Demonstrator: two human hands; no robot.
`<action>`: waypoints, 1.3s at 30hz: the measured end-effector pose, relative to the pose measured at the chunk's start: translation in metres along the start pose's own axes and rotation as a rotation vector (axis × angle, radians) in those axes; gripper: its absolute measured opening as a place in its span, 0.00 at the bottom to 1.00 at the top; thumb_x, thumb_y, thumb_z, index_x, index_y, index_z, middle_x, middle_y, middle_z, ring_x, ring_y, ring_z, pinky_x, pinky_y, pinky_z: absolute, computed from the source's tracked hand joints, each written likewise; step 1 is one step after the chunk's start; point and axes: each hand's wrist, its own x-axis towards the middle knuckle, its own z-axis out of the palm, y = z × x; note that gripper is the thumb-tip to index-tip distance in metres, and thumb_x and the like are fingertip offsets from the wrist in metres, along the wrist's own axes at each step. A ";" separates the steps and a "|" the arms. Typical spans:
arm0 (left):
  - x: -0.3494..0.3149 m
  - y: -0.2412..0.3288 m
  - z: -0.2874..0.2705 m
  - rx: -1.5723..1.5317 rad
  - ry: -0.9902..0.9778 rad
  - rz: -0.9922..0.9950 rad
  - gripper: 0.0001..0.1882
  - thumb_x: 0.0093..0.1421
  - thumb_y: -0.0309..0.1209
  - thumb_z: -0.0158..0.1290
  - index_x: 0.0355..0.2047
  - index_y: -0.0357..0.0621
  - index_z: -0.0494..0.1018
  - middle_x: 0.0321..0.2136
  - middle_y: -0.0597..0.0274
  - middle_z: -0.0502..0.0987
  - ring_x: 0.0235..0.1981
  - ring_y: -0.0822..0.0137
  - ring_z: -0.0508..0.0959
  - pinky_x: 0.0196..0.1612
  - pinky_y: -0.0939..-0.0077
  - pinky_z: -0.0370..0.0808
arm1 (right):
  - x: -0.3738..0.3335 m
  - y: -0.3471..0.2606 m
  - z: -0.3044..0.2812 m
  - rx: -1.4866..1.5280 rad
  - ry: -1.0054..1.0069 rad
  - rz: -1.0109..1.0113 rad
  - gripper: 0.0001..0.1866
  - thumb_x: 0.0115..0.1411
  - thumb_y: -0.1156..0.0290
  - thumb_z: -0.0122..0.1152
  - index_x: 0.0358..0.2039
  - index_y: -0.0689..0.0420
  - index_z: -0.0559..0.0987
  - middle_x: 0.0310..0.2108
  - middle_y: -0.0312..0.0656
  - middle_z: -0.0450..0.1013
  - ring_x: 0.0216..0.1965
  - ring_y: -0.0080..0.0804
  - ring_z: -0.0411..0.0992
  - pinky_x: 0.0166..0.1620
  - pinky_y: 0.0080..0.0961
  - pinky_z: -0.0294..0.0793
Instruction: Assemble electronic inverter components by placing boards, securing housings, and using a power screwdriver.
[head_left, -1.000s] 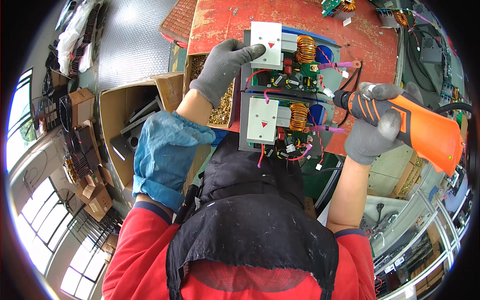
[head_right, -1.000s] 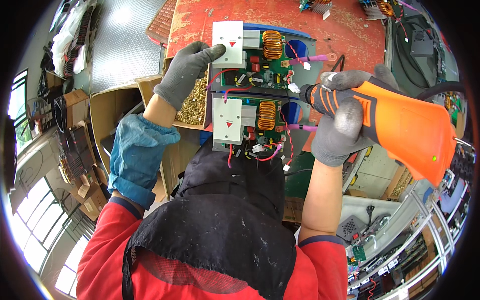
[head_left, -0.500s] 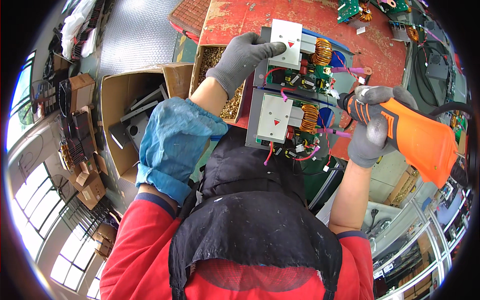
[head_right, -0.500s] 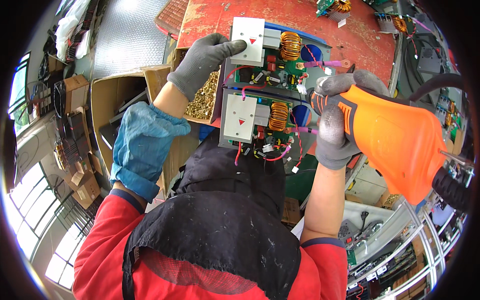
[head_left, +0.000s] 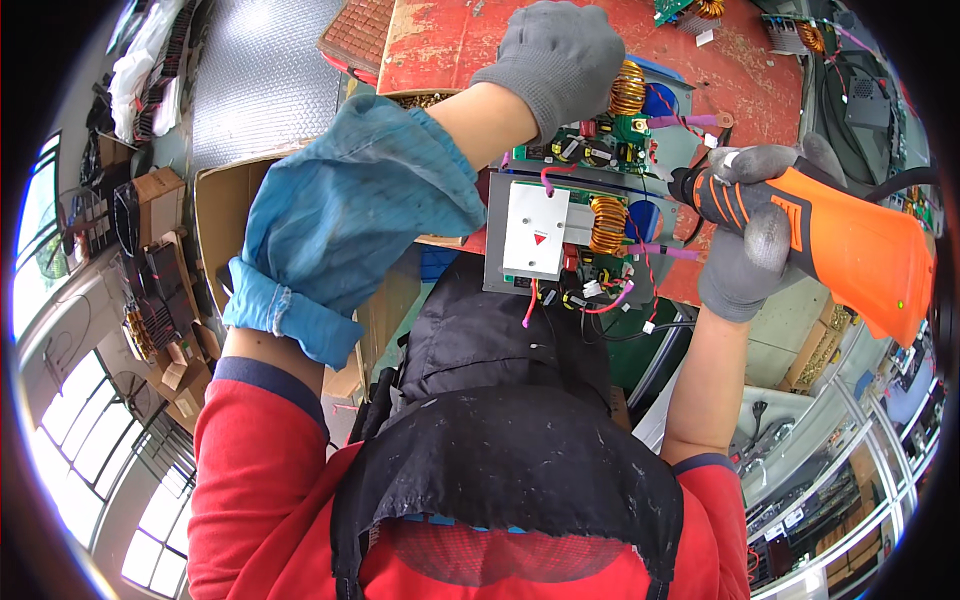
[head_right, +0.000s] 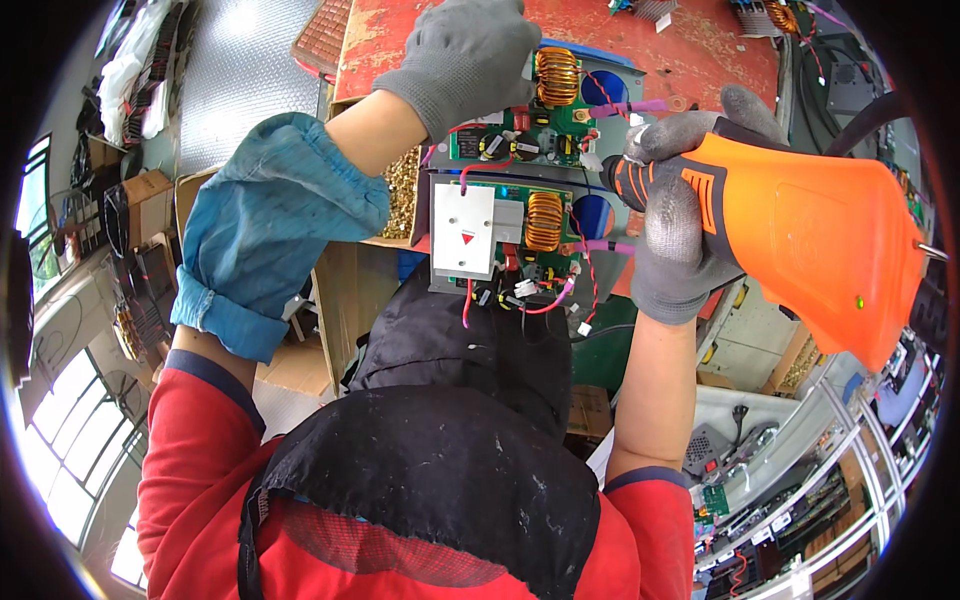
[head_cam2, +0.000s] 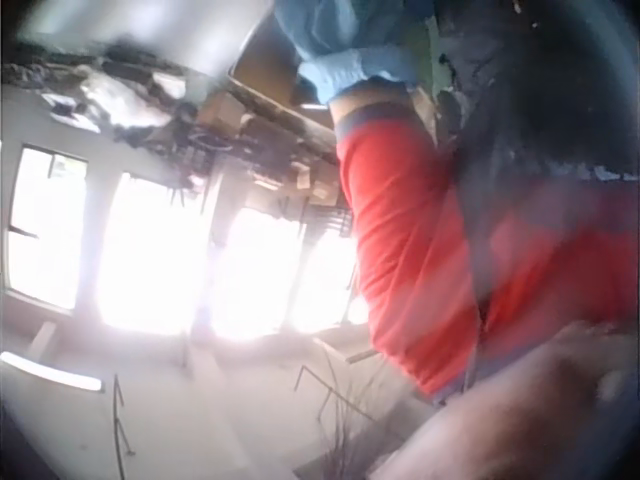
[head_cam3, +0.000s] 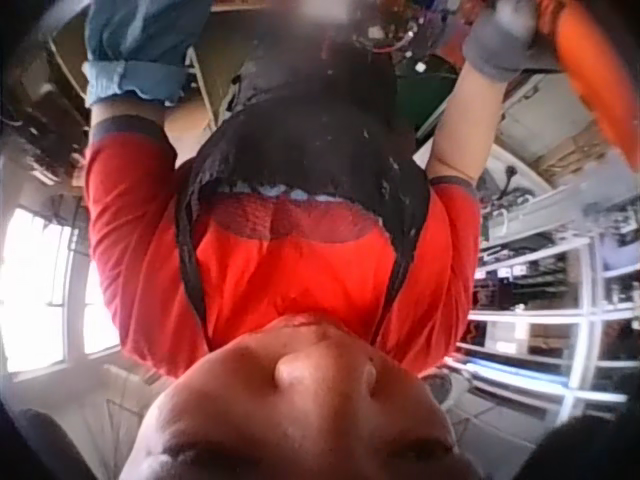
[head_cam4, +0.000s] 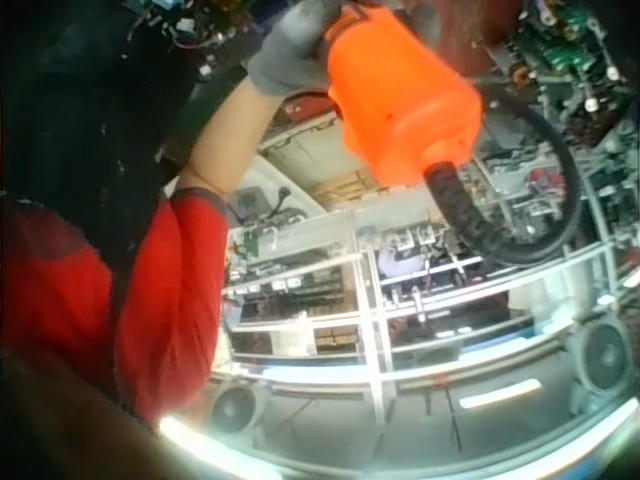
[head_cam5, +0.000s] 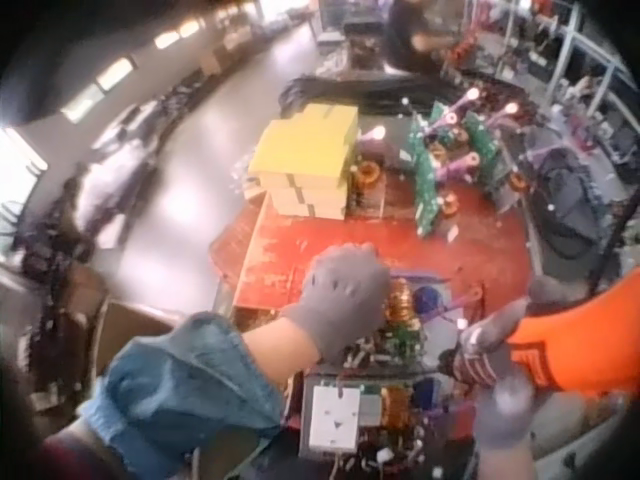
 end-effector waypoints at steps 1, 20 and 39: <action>0.000 -0.001 0.001 -0.006 0.004 0.002 0.08 0.52 0.28 0.54 0.31 0.41 0.80 0.34 0.49 0.78 0.37 0.53 0.81 0.39 0.63 0.78 | 0.000 0.000 -0.001 -0.001 -0.002 -0.001 0.30 0.56 0.67 0.62 0.54 0.70 0.64 0.30 0.44 0.76 0.32 0.31 0.74 0.42 0.27 0.74; 0.003 -0.004 0.003 -0.011 0.005 -0.009 0.09 0.51 0.30 0.55 0.31 0.40 0.79 0.34 0.48 0.79 0.37 0.52 0.81 0.40 0.63 0.78 | 0.003 -0.002 0.011 0.105 0.096 0.011 0.26 0.52 0.78 0.59 0.52 0.69 0.65 0.29 0.45 0.76 0.30 0.31 0.75 0.41 0.26 0.75; 0.000 -0.003 0.003 -0.038 0.061 0.040 0.08 0.48 0.29 0.58 0.29 0.41 0.80 0.33 0.50 0.78 0.36 0.52 0.80 0.39 0.62 0.78 | 0.003 -0.001 0.005 0.061 0.047 0.005 0.28 0.54 0.76 0.60 0.54 0.70 0.63 0.30 0.45 0.76 0.31 0.31 0.75 0.38 0.26 0.76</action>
